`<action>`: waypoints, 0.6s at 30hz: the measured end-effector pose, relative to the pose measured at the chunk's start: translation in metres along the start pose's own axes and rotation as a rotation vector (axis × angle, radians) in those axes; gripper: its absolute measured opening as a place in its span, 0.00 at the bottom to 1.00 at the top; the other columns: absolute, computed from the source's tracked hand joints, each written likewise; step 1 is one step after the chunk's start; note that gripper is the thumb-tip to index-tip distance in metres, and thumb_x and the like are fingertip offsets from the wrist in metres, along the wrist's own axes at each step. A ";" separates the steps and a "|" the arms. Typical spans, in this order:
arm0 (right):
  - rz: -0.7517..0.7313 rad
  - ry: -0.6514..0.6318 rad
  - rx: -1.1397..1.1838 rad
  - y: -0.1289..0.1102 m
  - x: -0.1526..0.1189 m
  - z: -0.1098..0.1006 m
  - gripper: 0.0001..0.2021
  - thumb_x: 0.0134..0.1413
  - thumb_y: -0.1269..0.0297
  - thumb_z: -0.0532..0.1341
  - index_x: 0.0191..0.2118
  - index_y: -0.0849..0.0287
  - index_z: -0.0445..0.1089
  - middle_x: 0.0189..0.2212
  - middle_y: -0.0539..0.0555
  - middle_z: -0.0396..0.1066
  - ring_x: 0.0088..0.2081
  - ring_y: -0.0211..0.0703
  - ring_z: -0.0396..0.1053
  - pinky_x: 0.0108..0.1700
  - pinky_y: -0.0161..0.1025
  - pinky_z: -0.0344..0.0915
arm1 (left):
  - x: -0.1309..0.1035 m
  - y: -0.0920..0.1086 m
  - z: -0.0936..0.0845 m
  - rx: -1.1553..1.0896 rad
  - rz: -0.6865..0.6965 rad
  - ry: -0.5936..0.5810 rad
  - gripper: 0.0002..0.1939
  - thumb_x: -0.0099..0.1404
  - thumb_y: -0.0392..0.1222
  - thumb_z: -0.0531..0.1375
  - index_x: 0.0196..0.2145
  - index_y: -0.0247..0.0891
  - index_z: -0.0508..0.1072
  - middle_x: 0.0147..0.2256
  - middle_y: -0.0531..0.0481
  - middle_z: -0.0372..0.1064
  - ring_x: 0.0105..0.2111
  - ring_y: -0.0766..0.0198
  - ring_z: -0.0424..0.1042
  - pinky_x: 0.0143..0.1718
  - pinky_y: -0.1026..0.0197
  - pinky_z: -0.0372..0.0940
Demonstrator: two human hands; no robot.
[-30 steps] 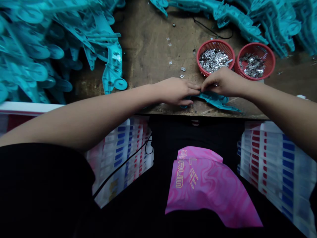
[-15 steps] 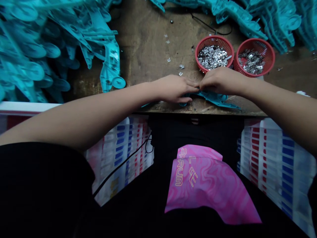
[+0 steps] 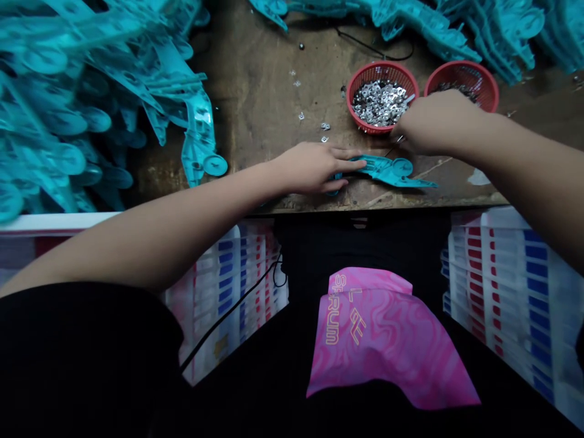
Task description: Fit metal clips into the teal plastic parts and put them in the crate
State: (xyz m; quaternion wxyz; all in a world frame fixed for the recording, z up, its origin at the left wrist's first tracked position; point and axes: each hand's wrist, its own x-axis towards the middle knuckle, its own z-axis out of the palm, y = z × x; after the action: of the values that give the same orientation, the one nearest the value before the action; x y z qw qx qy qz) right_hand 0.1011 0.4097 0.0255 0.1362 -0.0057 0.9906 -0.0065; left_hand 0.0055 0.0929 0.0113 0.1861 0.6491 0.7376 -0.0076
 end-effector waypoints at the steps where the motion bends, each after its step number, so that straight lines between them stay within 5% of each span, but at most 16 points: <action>1: 0.011 -0.101 -0.093 -0.012 -0.004 -0.008 0.11 0.79 0.70 0.71 0.56 0.66 0.92 0.50 0.75 0.86 0.55 0.74 0.85 0.60 0.64 0.75 | 0.000 0.001 0.001 0.003 -0.007 0.000 0.39 0.93 0.51 0.57 0.95 0.51 0.65 0.93 0.47 0.62 0.89 0.43 0.70 0.86 0.42 0.73; 3: 0.002 -0.253 -0.228 -0.032 -0.012 -0.022 0.20 0.84 0.74 0.60 0.65 0.70 0.89 0.53 0.79 0.85 0.58 0.74 0.85 0.59 0.61 0.74 | -0.001 0.002 0.001 0.007 -0.011 -0.016 0.39 0.93 0.51 0.57 0.95 0.50 0.64 0.94 0.46 0.58 0.89 0.42 0.70 0.88 0.39 0.71; 5: -0.019 -0.246 -0.244 -0.042 -0.014 -0.028 0.23 0.86 0.72 0.57 0.68 0.68 0.88 0.53 0.77 0.85 0.59 0.72 0.83 0.60 0.59 0.73 | -0.002 0.003 0.001 0.007 -0.009 -0.041 0.38 0.94 0.54 0.58 0.95 0.52 0.65 0.95 0.46 0.54 0.90 0.40 0.69 0.89 0.38 0.70; 10: -0.076 -0.202 -0.190 -0.030 -0.007 -0.018 0.19 0.89 0.55 0.65 0.65 0.63 0.89 0.48 0.71 0.86 0.60 0.67 0.78 0.64 0.55 0.70 | -0.006 -0.003 0.000 -0.042 -0.032 -0.031 0.43 0.92 0.60 0.63 0.95 0.46 0.62 0.93 0.40 0.60 0.89 0.42 0.71 0.90 0.43 0.69; 13: -0.128 -0.219 -0.172 -0.023 -0.003 -0.016 0.18 0.90 0.59 0.65 0.63 0.68 0.88 0.49 0.71 0.86 0.60 0.62 0.76 0.64 0.52 0.67 | -0.009 -0.011 -0.002 -0.069 -0.019 -0.030 0.43 0.92 0.59 0.63 0.94 0.41 0.64 0.91 0.38 0.65 0.87 0.44 0.74 0.89 0.44 0.70; 18: -0.159 -0.234 -0.151 -0.020 0.000 -0.010 0.15 0.87 0.64 0.66 0.58 0.70 0.88 0.49 0.70 0.86 0.60 0.59 0.76 0.64 0.49 0.65 | -0.016 -0.015 -0.013 -0.053 0.067 -0.078 0.33 0.89 0.56 0.69 0.85 0.49 0.79 0.88 0.46 0.72 0.79 0.46 0.84 0.84 0.46 0.75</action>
State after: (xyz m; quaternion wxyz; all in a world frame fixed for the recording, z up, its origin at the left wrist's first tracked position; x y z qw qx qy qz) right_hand 0.0984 0.3900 0.0354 0.2489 -0.0951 0.9621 0.0581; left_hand -0.0107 0.0784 0.0248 0.2321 0.6673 0.7077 -0.0070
